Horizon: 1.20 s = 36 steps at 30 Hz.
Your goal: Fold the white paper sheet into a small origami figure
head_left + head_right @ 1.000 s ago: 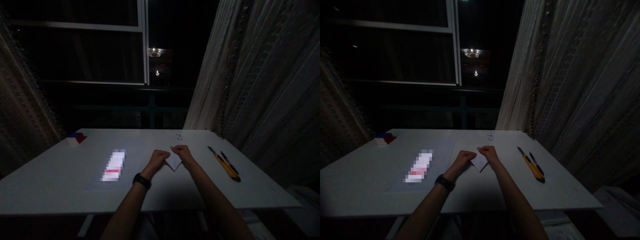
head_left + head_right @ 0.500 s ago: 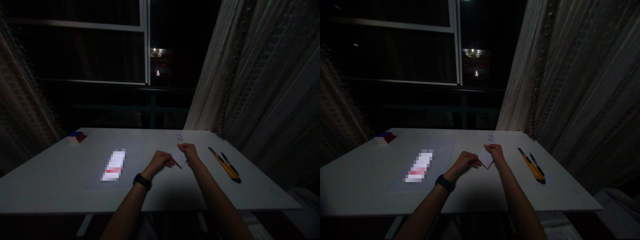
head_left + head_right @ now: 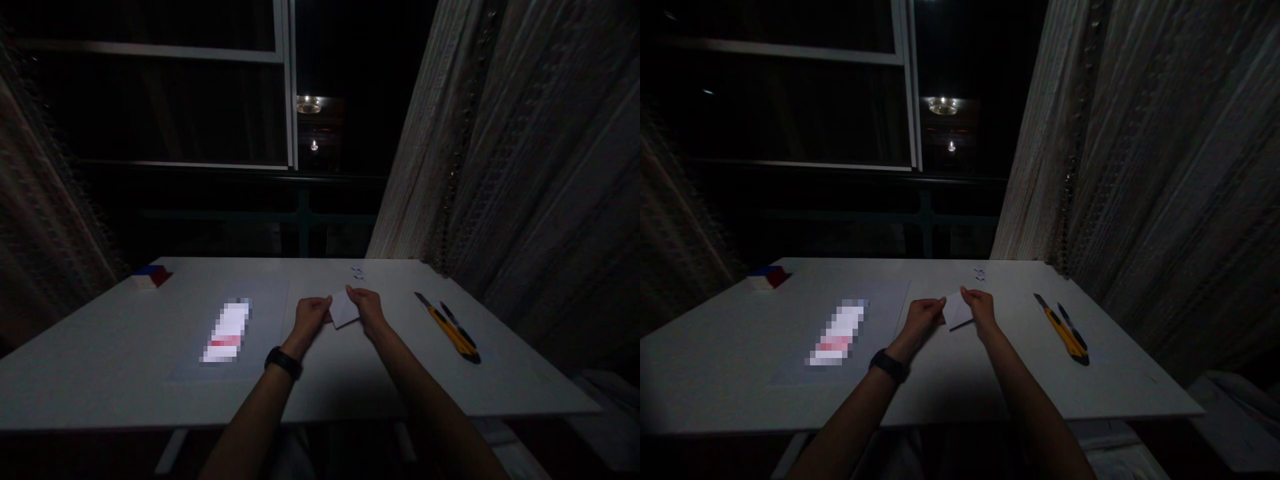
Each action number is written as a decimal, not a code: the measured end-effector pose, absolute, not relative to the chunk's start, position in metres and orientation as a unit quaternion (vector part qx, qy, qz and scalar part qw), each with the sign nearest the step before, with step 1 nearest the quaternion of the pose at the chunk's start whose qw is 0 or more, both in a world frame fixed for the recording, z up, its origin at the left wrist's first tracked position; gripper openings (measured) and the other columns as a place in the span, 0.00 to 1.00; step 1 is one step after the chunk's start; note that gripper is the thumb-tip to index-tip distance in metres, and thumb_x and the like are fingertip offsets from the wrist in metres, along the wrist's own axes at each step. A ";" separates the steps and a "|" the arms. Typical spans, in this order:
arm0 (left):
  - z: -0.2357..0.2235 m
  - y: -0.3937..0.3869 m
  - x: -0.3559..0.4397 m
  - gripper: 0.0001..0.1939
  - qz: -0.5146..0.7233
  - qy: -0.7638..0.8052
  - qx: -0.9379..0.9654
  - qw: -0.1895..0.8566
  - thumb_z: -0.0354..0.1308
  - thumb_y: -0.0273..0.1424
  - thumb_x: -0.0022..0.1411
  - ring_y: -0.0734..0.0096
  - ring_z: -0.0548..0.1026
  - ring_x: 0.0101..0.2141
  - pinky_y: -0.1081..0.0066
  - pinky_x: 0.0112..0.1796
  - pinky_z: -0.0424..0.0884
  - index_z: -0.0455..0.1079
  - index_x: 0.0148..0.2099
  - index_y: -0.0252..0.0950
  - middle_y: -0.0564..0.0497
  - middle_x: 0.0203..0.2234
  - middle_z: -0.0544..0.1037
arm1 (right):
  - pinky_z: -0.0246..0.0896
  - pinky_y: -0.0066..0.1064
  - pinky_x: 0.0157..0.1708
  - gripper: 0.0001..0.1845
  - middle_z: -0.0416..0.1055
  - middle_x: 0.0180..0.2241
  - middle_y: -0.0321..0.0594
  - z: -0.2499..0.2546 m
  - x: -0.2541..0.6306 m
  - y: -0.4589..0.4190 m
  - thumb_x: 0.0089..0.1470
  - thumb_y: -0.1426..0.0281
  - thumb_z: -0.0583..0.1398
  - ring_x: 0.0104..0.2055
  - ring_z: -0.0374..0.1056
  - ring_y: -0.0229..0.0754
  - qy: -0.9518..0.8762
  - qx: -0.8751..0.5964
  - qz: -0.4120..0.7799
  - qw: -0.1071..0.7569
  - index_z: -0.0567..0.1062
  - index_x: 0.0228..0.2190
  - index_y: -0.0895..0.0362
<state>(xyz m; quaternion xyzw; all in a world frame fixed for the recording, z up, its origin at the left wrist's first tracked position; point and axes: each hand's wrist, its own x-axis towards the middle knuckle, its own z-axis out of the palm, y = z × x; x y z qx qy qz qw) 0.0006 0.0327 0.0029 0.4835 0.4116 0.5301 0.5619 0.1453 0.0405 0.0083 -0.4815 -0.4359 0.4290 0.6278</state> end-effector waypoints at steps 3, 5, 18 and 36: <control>0.006 0.032 -0.001 0.19 0.561 0.410 0.451 0.560 0.63 0.43 0.42 0.70 0.71 0.21 0.70 0.26 0.70 0.71 0.24 0.28 0.47 0.18 0.73 | 0.57 0.29 0.21 0.17 0.70 0.18 0.37 0.008 0.144 0.039 0.33 0.57 0.65 0.21 0.63 0.37 -0.450 -0.464 0.438 0.625 0.74 0.20 0.60; 0.008 0.032 -0.003 0.20 0.588 0.409 0.417 0.560 0.63 0.43 0.43 0.70 0.72 0.22 0.69 0.26 0.70 0.71 0.26 0.28 0.46 0.21 0.74 | 0.60 0.30 0.23 0.17 0.72 0.21 0.37 0.007 0.145 0.040 0.32 0.59 0.65 0.23 0.66 0.39 -0.446 -0.456 0.458 0.619 0.75 0.25 0.59; 0.015 0.029 -0.008 0.17 0.643 0.431 0.355 0.524 0.60 0.41 0.46 0.76 0.66 0.18 0.76 0.20 0.61 0.69 0.25 0.29 0.50 0.17 0.71 | 0.64 0.31 0.23 0.26 0.73 0.21 0.38 0.006 0.145 0.037 0.33 0.61 0.66 0.23 0.68 0.40 -0.498 -0.422 0.490 0.577 0.71 0.36 0.58; 0.000 0.041 -0.011 0.22 0.652 0.452 0.374 0.480 0.60 0.47 0.42 0.73 0.68 0.21 0.74 0.22 0.61 0.68 0.24 0.30 0.49 0.19 0.71 | 0.65 0.29 0.22 0.26 0.73 0.25 0.36 0.011 0.145 0.034 0.32 0.64 0.67 0.25 0.67 0.38 -0.497 -0.398 0.525 0.565 0.71 0.38 0.56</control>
